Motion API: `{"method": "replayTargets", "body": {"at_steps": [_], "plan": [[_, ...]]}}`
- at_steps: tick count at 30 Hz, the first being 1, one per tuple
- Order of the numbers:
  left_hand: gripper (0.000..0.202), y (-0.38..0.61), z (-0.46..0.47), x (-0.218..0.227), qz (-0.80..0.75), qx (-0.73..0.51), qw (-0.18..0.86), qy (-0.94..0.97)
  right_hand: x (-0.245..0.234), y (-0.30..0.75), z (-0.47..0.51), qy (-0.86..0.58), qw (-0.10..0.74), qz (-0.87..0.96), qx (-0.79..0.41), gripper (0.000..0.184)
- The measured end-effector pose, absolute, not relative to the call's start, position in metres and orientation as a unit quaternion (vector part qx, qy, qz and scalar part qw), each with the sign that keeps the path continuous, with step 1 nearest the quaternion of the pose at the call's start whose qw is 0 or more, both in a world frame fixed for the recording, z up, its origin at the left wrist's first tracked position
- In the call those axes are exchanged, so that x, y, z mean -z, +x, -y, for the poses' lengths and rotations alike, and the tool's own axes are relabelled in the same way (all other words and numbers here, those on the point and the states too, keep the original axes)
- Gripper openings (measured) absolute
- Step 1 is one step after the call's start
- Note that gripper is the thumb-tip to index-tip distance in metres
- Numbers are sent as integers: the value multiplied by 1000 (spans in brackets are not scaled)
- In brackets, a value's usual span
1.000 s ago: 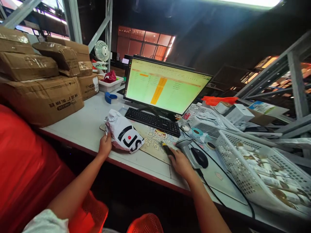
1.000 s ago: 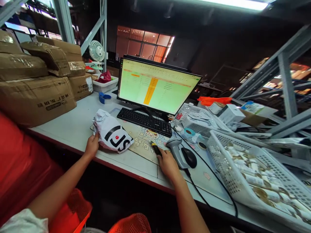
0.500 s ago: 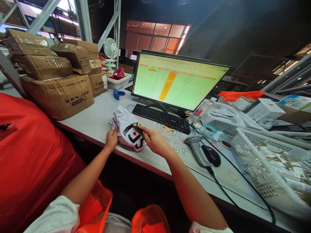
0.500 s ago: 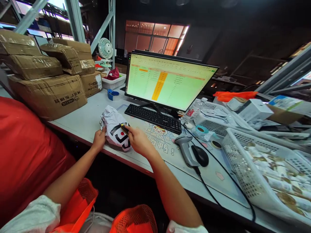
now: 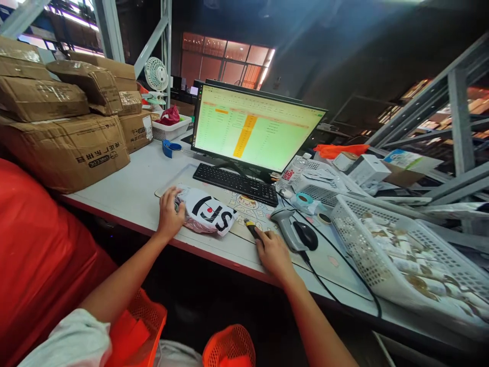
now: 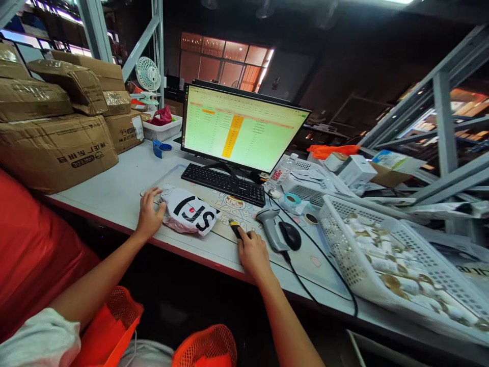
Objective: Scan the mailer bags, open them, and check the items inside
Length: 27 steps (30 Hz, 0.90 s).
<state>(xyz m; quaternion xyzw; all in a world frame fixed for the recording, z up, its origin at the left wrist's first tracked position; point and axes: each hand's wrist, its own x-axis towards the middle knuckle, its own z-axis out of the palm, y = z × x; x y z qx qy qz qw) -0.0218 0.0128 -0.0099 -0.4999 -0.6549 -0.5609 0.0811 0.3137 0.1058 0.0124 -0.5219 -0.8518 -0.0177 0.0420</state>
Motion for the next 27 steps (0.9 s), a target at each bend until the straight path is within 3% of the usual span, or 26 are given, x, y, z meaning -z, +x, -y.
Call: {"method": "replayTargets", "body": {"at_steps": [2,6,8,11,17,21,27], "plan": [[30,-24,-18,-9,600,483,59,-636,-13,309,-112,-507,69,859,17,47],[27,-27,-38,-31,520,318,9,-793,-36,284,-126,-444,226,867,-26,44],[24,-25,-46,-31,504,298,9,-811,-49,262,-130,-389,286,873,-65,42],[27,-22,-48,-30,492,282,39,-823,-56,223,-135,-307,309,893,-116,38],[26,-19,-46,-24,470,249,112,-839,-42,157,-148,-242,182,935,-186,54],[31,-18,-46,-15,449,271,149,-839,-46,139,-150,-276,77,947,-148,64],[33,-6,-49,-3,424,321,244,-811,-60,112,-147,-330,6,943,-40,50]]}}
